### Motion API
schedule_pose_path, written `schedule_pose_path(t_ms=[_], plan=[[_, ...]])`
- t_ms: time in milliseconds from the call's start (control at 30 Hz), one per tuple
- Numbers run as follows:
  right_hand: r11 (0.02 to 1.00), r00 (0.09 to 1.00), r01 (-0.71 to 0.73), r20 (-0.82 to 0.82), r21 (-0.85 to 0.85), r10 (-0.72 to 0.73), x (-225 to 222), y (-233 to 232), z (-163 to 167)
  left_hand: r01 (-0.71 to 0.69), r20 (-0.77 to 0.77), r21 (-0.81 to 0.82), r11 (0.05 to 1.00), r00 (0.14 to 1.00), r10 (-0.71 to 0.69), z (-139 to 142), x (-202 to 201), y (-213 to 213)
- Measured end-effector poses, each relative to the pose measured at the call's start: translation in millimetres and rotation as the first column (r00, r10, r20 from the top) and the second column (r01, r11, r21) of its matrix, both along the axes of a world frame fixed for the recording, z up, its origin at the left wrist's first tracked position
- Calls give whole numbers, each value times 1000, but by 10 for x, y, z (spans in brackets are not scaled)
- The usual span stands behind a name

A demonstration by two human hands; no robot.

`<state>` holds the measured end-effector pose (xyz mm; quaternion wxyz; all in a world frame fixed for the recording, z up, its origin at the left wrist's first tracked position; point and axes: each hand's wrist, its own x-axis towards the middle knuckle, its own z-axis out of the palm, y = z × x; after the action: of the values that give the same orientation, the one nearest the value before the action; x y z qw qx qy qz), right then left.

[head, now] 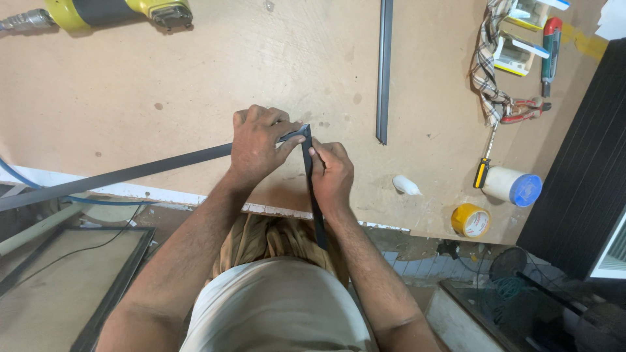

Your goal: The person carries dark frame moulding strips to a workbench and joins them at the corners to assemble a picture frame. They align the mitred ends, hold a corner clamp on the joint, and use a pneumatic nail gun to fasten the corners, working around the frame on the bench.

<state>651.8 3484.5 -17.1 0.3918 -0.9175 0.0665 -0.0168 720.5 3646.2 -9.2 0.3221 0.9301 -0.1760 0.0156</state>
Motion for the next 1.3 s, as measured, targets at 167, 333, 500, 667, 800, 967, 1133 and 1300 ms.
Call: schedule_pose_path(t_ms=[167,333,500,667,800,967,1133,1300], plan=[[999,997,42,56,20,-43,38,98,20,-3,-43,-19,1000,999,2,19,-8,0],[998,999,54,10,13,-54,-19,83,90,53,-78,-74,996,995,-58,53,-20,102],[978,994,-34,94,-205,55,-217,125,195,87,-101,83,993,992,-78,78,-145,351],[991,992,61,-118,117,-47,-113,125,166,38,-300,10,999,953,-33,108,-168,332],[985,996,42,-89,170,-27,-80,49,247,12,-357,-122,992,933,-55,320,-140,367],[796,983,178,-139,578,-119,79,-208,739,35,-256,-313,949,959,-120,903,-31,571],[871,934,-30,324,491,-150,-92,-590,1694,189,29,-254,948,982,-188,1213,-112,675],[965,873,-217,472,144,126,-100,-538,1589,329,185,19,944,927,-327,808,-328,426]])
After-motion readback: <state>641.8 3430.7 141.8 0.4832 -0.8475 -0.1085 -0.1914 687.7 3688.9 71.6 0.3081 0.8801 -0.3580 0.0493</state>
